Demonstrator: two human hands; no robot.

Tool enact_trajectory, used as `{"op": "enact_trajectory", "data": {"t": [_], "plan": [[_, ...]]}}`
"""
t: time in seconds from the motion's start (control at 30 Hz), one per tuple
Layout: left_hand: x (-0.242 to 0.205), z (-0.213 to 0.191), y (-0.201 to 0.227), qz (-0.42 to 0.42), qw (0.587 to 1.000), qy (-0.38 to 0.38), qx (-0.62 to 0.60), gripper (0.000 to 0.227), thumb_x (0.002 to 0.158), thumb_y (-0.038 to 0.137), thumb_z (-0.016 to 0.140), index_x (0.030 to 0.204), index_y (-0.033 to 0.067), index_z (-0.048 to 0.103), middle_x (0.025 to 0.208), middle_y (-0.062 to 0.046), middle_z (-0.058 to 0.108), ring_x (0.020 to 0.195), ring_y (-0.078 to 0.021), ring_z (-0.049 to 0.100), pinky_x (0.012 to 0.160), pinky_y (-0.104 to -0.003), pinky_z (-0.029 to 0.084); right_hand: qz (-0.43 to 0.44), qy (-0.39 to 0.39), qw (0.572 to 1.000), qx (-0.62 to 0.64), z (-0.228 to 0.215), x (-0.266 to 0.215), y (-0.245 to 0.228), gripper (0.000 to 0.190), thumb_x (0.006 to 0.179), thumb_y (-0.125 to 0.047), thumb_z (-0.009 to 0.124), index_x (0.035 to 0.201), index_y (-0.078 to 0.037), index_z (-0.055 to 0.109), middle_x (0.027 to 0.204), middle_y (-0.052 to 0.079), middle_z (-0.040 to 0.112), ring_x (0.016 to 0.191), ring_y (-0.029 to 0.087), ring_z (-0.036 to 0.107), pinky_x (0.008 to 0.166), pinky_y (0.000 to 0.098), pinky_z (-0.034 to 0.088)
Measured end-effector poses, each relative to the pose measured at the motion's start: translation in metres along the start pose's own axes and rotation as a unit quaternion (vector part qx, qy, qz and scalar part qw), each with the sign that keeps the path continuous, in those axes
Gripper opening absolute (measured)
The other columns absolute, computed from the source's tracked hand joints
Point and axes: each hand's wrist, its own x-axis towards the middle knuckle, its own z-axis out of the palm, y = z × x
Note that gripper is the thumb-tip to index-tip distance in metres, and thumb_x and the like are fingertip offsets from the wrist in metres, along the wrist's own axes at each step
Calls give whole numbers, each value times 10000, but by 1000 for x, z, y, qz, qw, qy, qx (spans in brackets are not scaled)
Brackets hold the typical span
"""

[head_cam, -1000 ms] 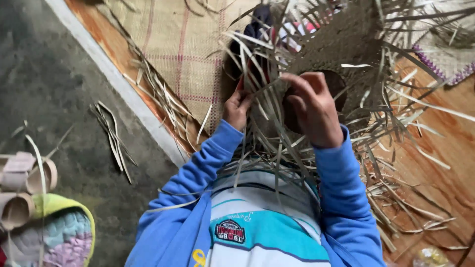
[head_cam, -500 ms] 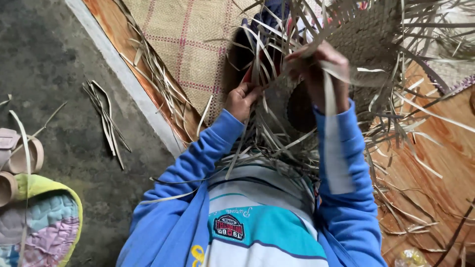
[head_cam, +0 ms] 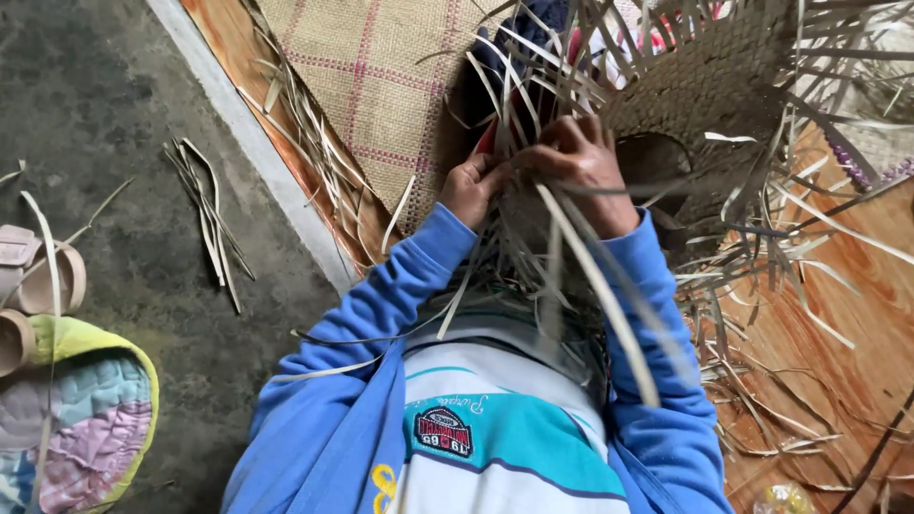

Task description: A person weaves thin strips of material to construct or finish the brim of a straw hat.

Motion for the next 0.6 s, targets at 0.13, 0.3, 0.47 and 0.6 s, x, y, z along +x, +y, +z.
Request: {"op": "enact_trajectory", "data": {"t": [0.13, 0.3, 0.47, 0.6], "plan": [[-18, 8, 22, 43, 999, 24, -1, 108, 984, 229, 738, 1012, 130, 772, 793, -79, 756, 789, -142, 677, 780, -298, 583, -15, 2, 999, 52, 11, 13, 4, 58, 976, -161, 752, 961, -216, 738, 954, 56, 590, 896, 306, 538, 801, 400, 487], [-44, 11, 55, 144, 989, 33, -1, 86, 1029, 50, 650, 1092, 5, 687, 1030, -245, 766, 1002, -217, 646, 871, -417, 560, 42, -6, 989, 139, -10, 28, -21, 30, 1022, -122, 740, 1014, -96, 754, 898, 121, 593, 873, 358, 545, 778, 443, 500], [-14, 1, 10, 65, 997, 31, -9, 113, 957, 62, 727, 1041, 98, 794, 851, -126, 794, 804, -152, 753, 720, -294, 639, -117, 71, 988, 75, 24, 3, 13, 285, 1114, -402, 584, 1070, -212, 792, 996, 42, 652, 909, 286, 541, 829, 354, 465], [-9, 4, 3, -14, 983, 31, -182, 171, 897, 28, 761, 1060, 32, 813, 870, -194, 794, 778, -204, 766, 741, -354, 659, -162, 88, 982, -35, -17, 9, -34, 231, 1108, -309, 589, 1075, -148, 752, 1047, 52, 681, 962, 270, 581, 830, 381, 441]]}}
